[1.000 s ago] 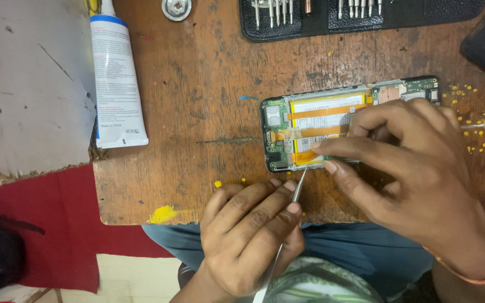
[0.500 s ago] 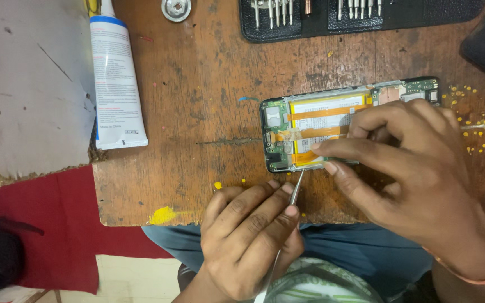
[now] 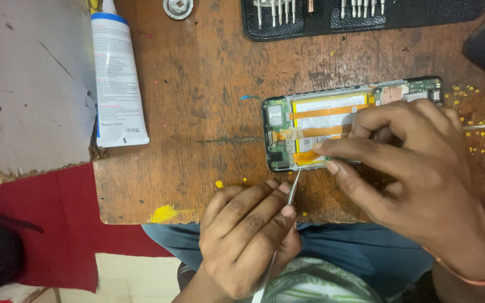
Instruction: The person uses tweezers to carefully lift and reposition a flexible ribbon cable inside a disassembled smartphone. They adjust the cable's placement over the battery and near the camera module, then reposition the phone on the workbench.
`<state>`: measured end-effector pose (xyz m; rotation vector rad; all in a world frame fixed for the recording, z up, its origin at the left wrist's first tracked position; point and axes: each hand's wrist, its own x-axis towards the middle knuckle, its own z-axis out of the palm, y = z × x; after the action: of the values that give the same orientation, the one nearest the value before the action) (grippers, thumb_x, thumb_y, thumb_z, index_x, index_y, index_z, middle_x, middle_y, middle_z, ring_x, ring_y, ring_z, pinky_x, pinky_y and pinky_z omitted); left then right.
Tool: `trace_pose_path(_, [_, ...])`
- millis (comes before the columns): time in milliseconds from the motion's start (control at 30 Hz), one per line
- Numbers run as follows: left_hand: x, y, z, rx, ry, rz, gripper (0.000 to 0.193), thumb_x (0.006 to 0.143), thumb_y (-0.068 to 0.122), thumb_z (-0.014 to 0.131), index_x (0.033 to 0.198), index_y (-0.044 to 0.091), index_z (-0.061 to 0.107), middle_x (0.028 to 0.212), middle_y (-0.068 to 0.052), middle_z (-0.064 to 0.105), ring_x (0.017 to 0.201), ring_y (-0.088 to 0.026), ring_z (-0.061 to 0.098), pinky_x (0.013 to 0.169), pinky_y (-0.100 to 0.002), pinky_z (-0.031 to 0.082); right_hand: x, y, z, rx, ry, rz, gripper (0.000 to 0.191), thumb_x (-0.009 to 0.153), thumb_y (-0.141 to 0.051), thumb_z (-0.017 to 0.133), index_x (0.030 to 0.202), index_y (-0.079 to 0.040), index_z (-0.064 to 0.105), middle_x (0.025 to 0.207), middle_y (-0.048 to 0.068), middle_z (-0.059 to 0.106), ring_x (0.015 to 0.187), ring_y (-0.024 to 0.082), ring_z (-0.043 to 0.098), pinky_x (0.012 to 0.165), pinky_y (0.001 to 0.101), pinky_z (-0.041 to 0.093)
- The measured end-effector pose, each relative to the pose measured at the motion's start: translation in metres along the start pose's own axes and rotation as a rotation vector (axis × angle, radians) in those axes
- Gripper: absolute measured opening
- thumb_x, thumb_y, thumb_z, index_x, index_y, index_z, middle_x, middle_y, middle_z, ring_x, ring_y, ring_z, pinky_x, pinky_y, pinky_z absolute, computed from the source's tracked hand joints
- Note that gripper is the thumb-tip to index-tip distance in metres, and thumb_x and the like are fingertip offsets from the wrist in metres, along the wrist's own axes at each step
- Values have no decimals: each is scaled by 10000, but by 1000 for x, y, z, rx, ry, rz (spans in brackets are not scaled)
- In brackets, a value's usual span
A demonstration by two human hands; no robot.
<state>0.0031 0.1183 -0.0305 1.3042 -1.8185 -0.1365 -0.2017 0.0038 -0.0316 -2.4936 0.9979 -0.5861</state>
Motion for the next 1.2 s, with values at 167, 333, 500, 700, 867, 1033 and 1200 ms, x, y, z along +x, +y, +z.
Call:
trace_pose_path(167, [3,1,0,2,-1,3,104,893,-55,751,954,-37,669,1008,-183,751,991,-303,770,818,-389,601,0,0,-1,10,-18,14,245,791,-257,825,1032,-225,794,907,-38,629,823,133,513,799,375,349])
trace_pose_path(333, [7,0,0,31,-2,47,128,843,-39,778,909,-28,669,969,-170,754,940,-286,764,737,-361,571,2,-1,-1,7,-2,0,241,801,-249,818,1039,-232,786,931,-47,638,843,150,511,788,366,354])
trace_pose_path(500, [6,-2,2,57,-23,77,141,928,-15,808,1003,-14,688,1066,-150,759,1029,-269,765,780,-347,558,3,-4,-3,6,-6,6,252,792,-236,819,1042,-240,787,924,-46,628,849,157,516,784,371,351])
trace_pose_path(700, [2,-1,1,58,-50,58,139,919,0,795,1015,-3,695,1078,-138,760,1050,-262,765,794,-350,546,4,-6,-4,-12,-24,24,272,764,-243,820,1035,-241,792,918,-44,633,860,166,531,805,388,365])
trace_pose_path(867, [3,3,-2,52,-76,15,150,903,5,788,1024,6,699,1079,-128,757,1059,-260,756,821,-366,547,4,-5,-3,-9,-23,32,258,783,-270,829,1035,-235,784,925,-45,629,856,164,526,802,386,371])
trace_pose_path(1033, [5,3,1,35,-47,-9,162,889,-3,790,1022,14,698,1083,-119,759,1039,-255,757,819,-356,537,3,-3,-3,9,-17,28,272,772,-238,822,1041,-231,786,929,-44,631,851,161,532,807,383,378])
trace_pose_path(1200, [5,5,2,59,-45,-5,150,892,-3,785,1018,19,706,1076,-110,760,1025,-248,755,812,-352,531,2,-4,-4,-9,-25,29,282,760,-234,819,1040,-241,786,950,-49,637,873,165,531,810,386,367])
